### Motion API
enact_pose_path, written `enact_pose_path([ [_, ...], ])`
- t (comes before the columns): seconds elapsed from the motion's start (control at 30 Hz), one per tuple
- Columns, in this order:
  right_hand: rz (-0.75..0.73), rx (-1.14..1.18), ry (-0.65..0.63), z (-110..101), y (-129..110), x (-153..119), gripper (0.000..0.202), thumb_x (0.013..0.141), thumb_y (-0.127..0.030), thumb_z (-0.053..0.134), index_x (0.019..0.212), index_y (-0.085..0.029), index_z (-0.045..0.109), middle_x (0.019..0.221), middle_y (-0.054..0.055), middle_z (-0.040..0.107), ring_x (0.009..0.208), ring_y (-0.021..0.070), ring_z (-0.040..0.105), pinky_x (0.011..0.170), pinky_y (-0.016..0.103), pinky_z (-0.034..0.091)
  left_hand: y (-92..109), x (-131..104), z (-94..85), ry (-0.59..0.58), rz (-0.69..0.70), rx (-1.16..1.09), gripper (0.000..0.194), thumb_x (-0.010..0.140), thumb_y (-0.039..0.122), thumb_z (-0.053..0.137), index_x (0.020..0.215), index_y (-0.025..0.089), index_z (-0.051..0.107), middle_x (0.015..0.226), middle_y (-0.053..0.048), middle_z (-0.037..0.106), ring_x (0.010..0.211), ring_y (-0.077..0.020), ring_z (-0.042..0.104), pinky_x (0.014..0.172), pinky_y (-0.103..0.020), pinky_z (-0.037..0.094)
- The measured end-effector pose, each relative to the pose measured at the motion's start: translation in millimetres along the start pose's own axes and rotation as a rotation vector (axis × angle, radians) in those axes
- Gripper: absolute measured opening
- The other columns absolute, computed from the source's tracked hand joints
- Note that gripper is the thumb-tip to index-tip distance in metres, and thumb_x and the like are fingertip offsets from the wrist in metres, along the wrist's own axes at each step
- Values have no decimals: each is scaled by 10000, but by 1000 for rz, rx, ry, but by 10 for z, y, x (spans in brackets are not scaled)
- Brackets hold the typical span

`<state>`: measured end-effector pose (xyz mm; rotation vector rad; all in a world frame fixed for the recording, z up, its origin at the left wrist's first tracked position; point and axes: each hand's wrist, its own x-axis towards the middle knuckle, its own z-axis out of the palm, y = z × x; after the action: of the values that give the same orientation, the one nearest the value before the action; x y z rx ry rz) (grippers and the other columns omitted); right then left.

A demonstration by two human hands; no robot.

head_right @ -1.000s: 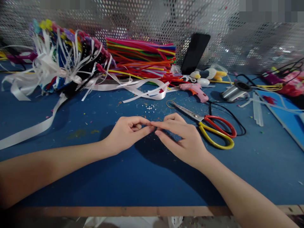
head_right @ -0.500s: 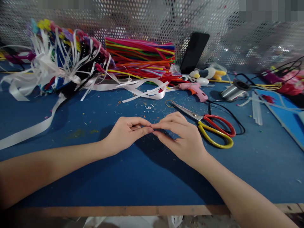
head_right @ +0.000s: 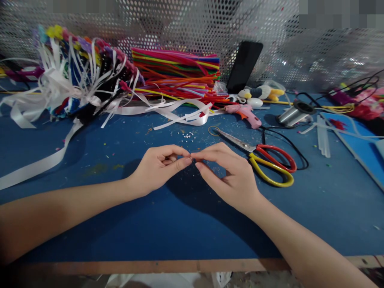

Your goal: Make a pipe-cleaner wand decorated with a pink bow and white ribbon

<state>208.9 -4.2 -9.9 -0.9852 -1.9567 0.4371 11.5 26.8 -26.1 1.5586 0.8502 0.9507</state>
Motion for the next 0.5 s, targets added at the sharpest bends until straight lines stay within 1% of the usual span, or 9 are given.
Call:
enact_pose_path([
  [0.1, -23, -23, 1, 9, 0, 2, 255, 875, -125, 636, 1053, -280, 732, 932, 44, 719, 856, 192, 664, 758, 372, 547, 1, -8, -5, -26, -2, 19, 268, 857, 415, 675, 904, 155, 717, 571, 36, 498, 479, -62, 318, 448, -212, 241],
  [0.2, -66, -40, 36, 17, -24, 16, 239, 865, -124, 643, 1012, -282, 748, 871, 33, 724, 795, 187, 663, 746, 387, 547, 3, -13, -10, -36, 7, 45, 271, 863, 420, 671, 893, 154, 716, 523, 57, 419, 470, -62, 276, 438, -215, 208],
  [0.27, -100, -53, 57, 21, -42, 23, 254, 857, -109, 648, 1003, -286, 756, 842, 26, 725, 763, 181, 657, 737, 389, 545, 6, -11, -9, -34, 7, 52, 272, 865, 419, 667, 901, 153, 716, 520, 59, 414, 474, -64, 279, 440, -214, 212],
  [0.4, -141, -129, 80, 19, -53, 20, 314, 847, -81, 657, 1046, -302, 755, 877, 31, 739, 775, 189, 653, 737, 395, 544, 1, 0, -1, -14, -14, 31, 279, 861, 421, 665, 928, 155, 717, 571, 36, 490, 495, -71, 335, 456, -213, 260],
  [0.5, -175, -211, 121, 17, -43, 13, 317, 823, -84, 696, 1054, -294, 750, 888, 36, 748, 776, 193, 655, 727, 388, 549, -2, -3, 1, -22, -19, 51, 282, 867, 419, 655, 925, 150, 717, 530, 57, 420, 474, -64, 279, 442, -214, 219],
])
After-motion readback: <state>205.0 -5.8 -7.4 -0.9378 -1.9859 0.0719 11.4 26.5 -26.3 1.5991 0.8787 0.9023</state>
